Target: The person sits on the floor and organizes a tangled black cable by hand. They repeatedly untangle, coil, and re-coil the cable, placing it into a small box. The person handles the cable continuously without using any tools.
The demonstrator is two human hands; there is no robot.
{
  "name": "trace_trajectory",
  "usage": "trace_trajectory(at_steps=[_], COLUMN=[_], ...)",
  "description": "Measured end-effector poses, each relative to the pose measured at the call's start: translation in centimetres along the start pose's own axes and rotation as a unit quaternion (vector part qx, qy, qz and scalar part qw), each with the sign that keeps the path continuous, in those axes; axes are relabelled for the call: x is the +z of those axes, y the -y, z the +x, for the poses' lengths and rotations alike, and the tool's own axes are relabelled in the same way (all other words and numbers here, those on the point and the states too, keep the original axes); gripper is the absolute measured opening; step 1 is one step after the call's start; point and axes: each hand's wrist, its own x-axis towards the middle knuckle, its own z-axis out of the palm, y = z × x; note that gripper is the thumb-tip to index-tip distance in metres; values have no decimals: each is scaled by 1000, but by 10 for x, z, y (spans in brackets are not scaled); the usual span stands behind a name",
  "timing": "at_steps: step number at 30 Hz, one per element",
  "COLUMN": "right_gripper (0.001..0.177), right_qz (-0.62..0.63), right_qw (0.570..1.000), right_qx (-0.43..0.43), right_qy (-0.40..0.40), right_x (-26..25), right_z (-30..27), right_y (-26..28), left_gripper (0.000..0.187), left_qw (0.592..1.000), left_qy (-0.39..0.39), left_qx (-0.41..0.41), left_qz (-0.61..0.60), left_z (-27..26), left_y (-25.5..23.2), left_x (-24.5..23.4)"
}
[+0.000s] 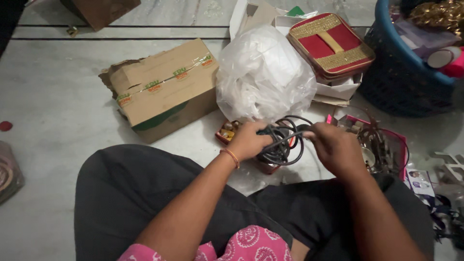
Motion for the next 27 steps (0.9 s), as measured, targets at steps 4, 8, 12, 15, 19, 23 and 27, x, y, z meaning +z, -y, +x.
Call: trace_trajectory(at_steps=[4,8,12,15,19,23,27], right_gripper=[22,23,25,22,33,55,26], right_qz=[-16,22,154,242,52,-32,-14], right_qw=[997,988,959,941,988,981,981], right_qx=[70,155,216,229,145,-175,-140], right_qy=[7,-4,-103,-66,33,-79,135], right_x=[7,20,-6,0,32,27,31], right_z=[-2,-7,-3,-1,-1,5,8], right_y=[-18,-44,-89,-87,-34,10,39], left_gripper=[37,40,39,36,28,26,24], left_qw=[989,990,998,993,957,988,980], left_qy=[6,10,22,-22,-130,-109,-103], left_qx=[-83,-68,-47,-76,-213,-96,-81], left_qz=[-119,-124,-25,-87,-151,55,-149], left_z=[9,9,-5,-8,2,1,3], left_y=[15,19,16,8,1,4,6], left_x=[-1,-7,-20,-14,-16,-12,0])
